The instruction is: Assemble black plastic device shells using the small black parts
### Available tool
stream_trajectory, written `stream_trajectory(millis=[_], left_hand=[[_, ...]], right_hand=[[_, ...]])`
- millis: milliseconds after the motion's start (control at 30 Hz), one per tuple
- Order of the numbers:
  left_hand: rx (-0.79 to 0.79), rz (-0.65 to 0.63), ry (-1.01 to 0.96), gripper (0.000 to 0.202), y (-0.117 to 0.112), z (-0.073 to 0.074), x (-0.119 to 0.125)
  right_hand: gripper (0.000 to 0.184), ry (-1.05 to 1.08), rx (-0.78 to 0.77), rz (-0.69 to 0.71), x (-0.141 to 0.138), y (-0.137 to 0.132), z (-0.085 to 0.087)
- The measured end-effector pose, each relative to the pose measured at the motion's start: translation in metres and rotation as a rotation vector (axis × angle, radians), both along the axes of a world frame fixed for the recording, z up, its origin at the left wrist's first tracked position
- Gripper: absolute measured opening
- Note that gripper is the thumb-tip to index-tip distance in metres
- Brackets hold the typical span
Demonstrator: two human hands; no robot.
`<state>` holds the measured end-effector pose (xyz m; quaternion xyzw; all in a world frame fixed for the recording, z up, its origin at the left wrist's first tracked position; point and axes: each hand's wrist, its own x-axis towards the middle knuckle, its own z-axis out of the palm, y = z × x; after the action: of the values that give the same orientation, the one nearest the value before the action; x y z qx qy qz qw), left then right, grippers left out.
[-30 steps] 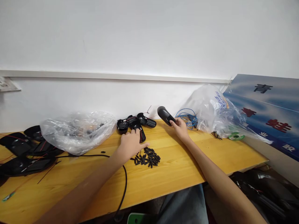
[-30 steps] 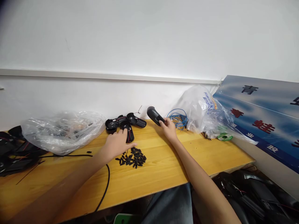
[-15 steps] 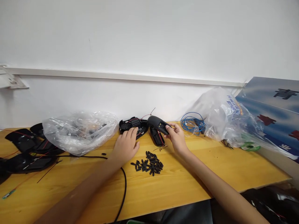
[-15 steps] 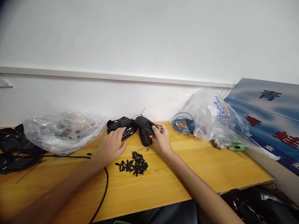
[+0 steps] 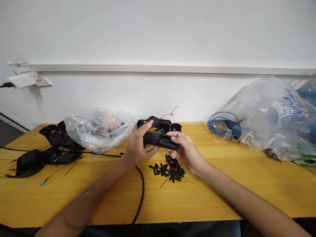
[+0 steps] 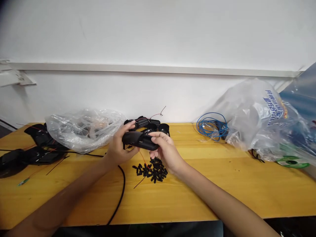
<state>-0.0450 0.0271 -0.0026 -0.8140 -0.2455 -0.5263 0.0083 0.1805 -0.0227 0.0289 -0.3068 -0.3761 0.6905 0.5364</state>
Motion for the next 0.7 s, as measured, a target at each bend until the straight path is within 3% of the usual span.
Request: stream_trajectory(millis=[167, 267, 367, 467, 700], left_hand=[[-0.546, -0.357, -0.425, 0.080, -0.011, -0.009, 0.021], [-0.923, -0.574, -0.541, 0.060, -0.026, -0.008, 0.034], [-1.164, -0.645, -0.666, 0.054, -0.041, 0.000, 0.043], [-1.273, -0.683, -0.800, 0.052, -0.048, 0.010, 0.048], [-1.239, -0.598, -0.916, 0.036, -0.036, 0.013, 0.050]], right_hand=[[0.035, 0.257, -0.138, 0.173, 0.009, 0.001, -0.015], [0.030, 0.234, -0.135, 0.269, 0.001, -0.010, -0.019], [0.030, 0.141, -0.111, 0.281, -0.007, -0.021, -0.019], [0.038, -0.006, -0.037, 0.193, -0.010, -0.024, -0.018], [0.045, -0.203, 0.020, 0.129, -0.003, -0.010, -0.028]])
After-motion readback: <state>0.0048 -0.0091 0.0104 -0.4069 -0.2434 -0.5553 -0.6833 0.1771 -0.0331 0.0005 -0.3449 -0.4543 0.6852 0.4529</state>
